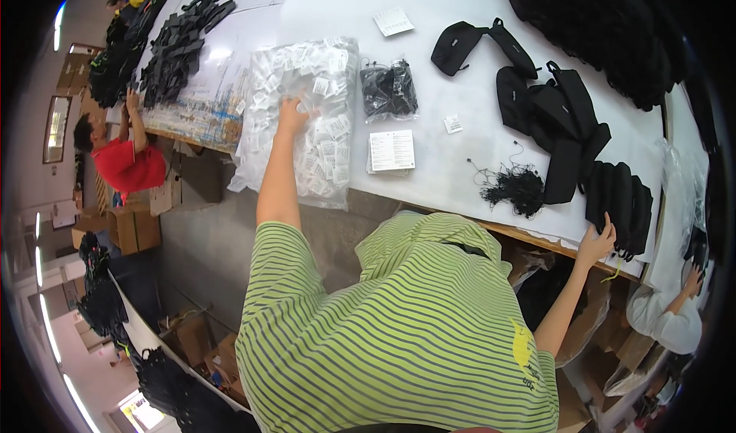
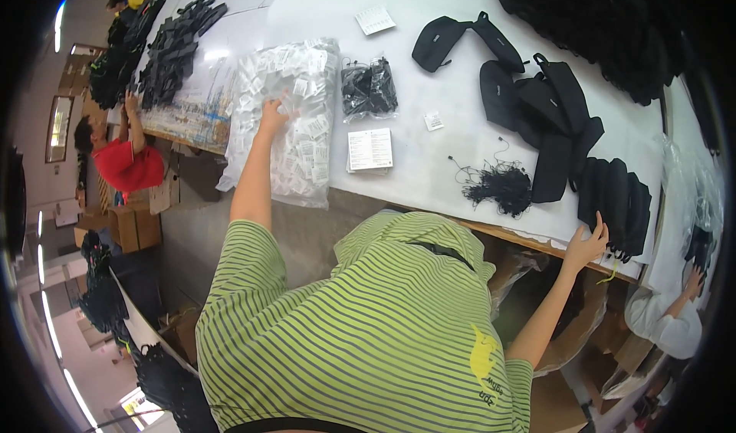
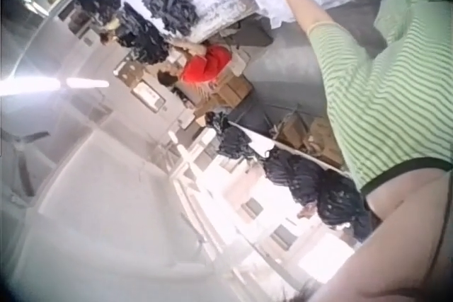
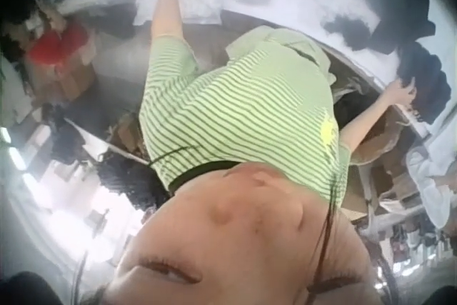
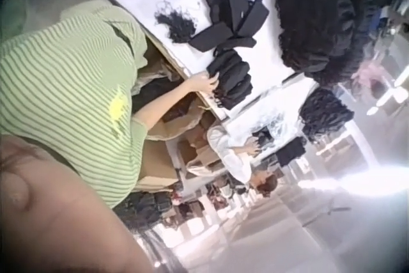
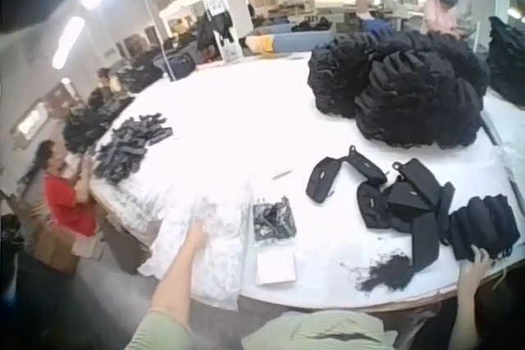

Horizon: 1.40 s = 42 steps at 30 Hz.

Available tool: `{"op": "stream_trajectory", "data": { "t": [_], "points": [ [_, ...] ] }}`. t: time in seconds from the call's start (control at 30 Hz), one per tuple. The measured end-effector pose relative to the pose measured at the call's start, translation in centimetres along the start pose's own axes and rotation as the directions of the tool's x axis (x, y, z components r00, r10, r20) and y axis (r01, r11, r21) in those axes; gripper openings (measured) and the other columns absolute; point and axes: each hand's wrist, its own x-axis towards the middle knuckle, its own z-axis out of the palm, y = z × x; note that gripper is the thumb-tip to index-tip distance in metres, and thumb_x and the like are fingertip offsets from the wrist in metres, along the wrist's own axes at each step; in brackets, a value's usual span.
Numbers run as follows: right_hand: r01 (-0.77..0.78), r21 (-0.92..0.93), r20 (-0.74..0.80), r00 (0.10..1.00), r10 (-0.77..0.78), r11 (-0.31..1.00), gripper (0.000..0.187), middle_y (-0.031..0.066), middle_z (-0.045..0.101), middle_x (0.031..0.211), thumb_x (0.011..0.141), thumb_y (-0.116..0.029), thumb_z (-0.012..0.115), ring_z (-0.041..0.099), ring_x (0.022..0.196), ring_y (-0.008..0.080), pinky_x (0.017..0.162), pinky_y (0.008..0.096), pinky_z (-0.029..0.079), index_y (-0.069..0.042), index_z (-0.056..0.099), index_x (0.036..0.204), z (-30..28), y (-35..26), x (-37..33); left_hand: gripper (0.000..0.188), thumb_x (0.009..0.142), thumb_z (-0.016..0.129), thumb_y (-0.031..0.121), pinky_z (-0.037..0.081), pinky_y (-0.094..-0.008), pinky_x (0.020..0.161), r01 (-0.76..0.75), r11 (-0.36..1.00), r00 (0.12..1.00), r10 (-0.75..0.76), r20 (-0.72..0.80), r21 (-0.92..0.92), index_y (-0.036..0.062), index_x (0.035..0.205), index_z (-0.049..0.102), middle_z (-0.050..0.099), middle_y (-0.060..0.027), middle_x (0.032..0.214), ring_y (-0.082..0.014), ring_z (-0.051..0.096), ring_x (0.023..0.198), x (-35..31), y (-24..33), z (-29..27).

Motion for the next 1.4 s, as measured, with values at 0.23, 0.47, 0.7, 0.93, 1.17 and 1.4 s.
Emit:
{"op": "stream_trajectory", "data": {
  "t": [0.23, 0.47, 0.7, 0.93, 1.17, 1.4],
  "points": [
    [-0.028, 0.313, 0.022, 1.0, 0.022, 0.949, 0.046, 0.0139, 0.051, 0.118, 0.079, -0.006, 0.061, 0.049, 0.111, 0.0321, 0.094, 0.0403, 0.039, -0.014, 0.056, 0.125, -2.9, -5.0, -3.3, 0.061, 0.077, 0.062, 0.054, 0.043, -0.0401, 0.096, -0.02, 0.806, 0.992, -0.059, 0.114, 0.591, 0.0169, 0.126, 0.057, 0.051, -0.0211, 0.129, -0.0392, 0.05, 0.117, 3.8, -7.1, 3.3],
    [-0.213, 0.449, 0.071, 0.977, 0.202, 0.868, 0.038, 0.0125, 0.052, 0.114, 0.084, -0.004, 0.058, 0.05, 0.105, 0.0266, 0.091, 0.0359, 0.041, -0.01, 0.058, 0.122, -3.2, -8.5, -8.5, 0.039, 0.079, 0.068, 0.036, 0.047, -0.044, 0.074, 0.116, 0.99, 0.951, -0.087, -0.295, 0.084, -0.0016, 0.086, 0.064, 0.065, -0.0209, 0.084, -0.039, 0.061, 0.081, -2.9, 2.5, -1.1],
    [-0.203, 0.589, 0.056, 0.976, 0.211, 0.782, 0.037, 0.0107, 0.055, 0.114, 0.083, 0.001, 0.059, 0.051, 0.099, 0.0223, 0.086, 0.0333, 0.043, -0.005, 0.058, 0.119, -0.6, -10.4, -10.3, 0.033, 0.08, 0.068, 0.029, 0.045, -0.0428, 0.073, 0.159, 0.939, 0.779, -0.309, -0.546, -0.305, -0.0037, 0.086, 0.064, 0.065, -0.0201, 0.086, -0.037, 0.06, 0.083, -4.1, 6.0, -3.1],
    [-0.099, 0.712, 0.209, 0.975, -0.075, 0.695, 0.013, 0.0044, 0.059, 0.083, 0.082, -0.008, 0.064, 0.053, 0.075, 0.0154, 0.071, 0.0293, 0.043, -0.007, 0.067, 0.094, 1.2, -19.8, -7.2, 0.027, 0.086, 0.065, 0.021, 0.046, -0.0314, 0.062, -0.123, 0.803, 0.796, -0.27, -0.541, -0.583, -0.0038, 0.077, 0.06, 0.062, -0.0087, 0.071, -0.0159, 0.056, 0.064, -4.7, 13.5, -4.6],
    [0.104, 0.505, 0.376, 0.867, -0.327, 0.857, 0.013, 0.0074, 0.057, 0.078, 0.072, -0.013, 0.069, 0.056, 0.079, 0.0274, 0.071, 0.039, 0.045, -0.011, 0.065, 0.084, 5.7, -25.6, -6.7, 0.029, 0.082, 0.067, 0.029, 0.045, -0.0378, 0.072, -0.469, 0.789, 0.879, 0.463, -0.117, -0.397, 0.0006, 0.086, 0.063, 0.059, -0.0152, 0.082, -0.027, 0.058, 0.078, -8.6, 26.2, 8.0],
    [0.15, 0.273, 0.382, 0.89, -0.25, 0.95, 0.018, 0.0096, 0.059, 0.089, 0.071, -0.01, 0.069, 0.058, 0.087, 0.0295, 0.076, 0.0391, 0.046, -0.01, 0.06, 0.087, 7.3, -25.0, -6.4, 0.04, 0.08, 0.068, 0.036, 0.041, -0.0449, 0.09, -0.581, 0.807, 0.809, 0.587, 0.034, -0.103, 0.0055, 0.105, 0.064, 0.049, -0.0185, 0.119, -0.037, 0.045, 0.108, -9.4, 26.9, 11.6]
  ]
}}
